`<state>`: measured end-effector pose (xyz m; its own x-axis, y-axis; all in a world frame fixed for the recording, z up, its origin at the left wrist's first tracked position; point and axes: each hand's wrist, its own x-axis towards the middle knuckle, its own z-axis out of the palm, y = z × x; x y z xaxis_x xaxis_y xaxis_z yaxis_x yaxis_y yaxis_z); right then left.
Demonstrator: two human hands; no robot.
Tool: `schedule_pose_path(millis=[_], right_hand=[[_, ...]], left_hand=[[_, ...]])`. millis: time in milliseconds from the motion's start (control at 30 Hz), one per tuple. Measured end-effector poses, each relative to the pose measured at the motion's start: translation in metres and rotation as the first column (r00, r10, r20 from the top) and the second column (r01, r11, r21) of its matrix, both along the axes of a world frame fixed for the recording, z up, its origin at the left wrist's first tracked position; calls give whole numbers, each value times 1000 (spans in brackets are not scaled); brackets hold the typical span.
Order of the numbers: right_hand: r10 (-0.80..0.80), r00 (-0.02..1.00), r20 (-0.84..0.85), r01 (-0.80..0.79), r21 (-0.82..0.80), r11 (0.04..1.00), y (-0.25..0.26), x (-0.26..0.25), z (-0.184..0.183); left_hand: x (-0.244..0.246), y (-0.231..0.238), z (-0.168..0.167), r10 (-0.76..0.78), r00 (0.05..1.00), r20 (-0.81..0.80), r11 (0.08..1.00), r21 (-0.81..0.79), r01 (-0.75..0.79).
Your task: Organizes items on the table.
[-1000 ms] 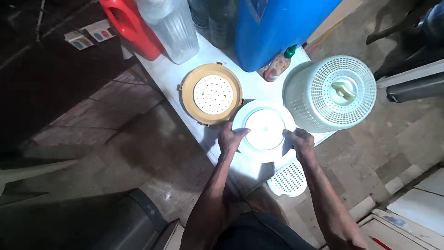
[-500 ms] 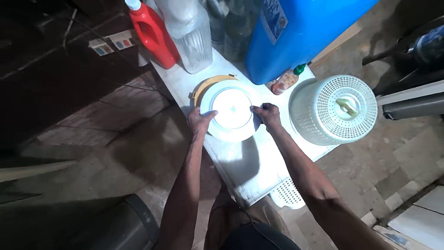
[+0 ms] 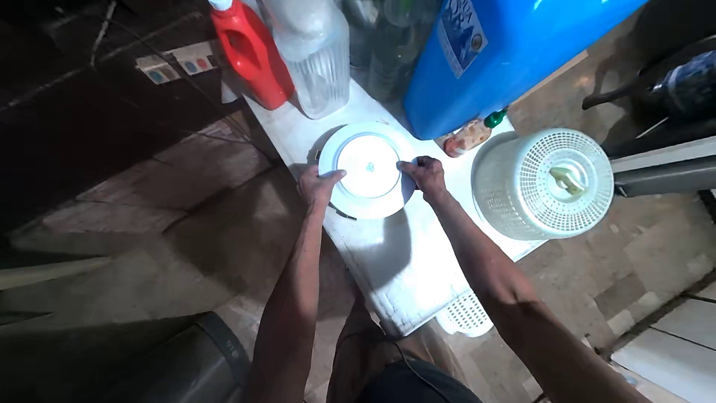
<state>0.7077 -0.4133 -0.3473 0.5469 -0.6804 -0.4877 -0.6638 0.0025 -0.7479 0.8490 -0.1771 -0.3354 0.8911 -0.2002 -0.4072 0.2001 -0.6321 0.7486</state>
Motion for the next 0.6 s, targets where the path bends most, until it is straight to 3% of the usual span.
schedule_pose_path(millis=[333, 600], right_hand=[[-22, 997, 78, 21, 23, 1000, -1, -12, 5], [-116, 992, 40, 116, 11, 993, 1, -99, 39]], left_hand=[[-12, 1, 13, 16, 999, 29, 998, -59, -15], [-87, -4, 40, -44, 999, -8, 995, -89, 43]])
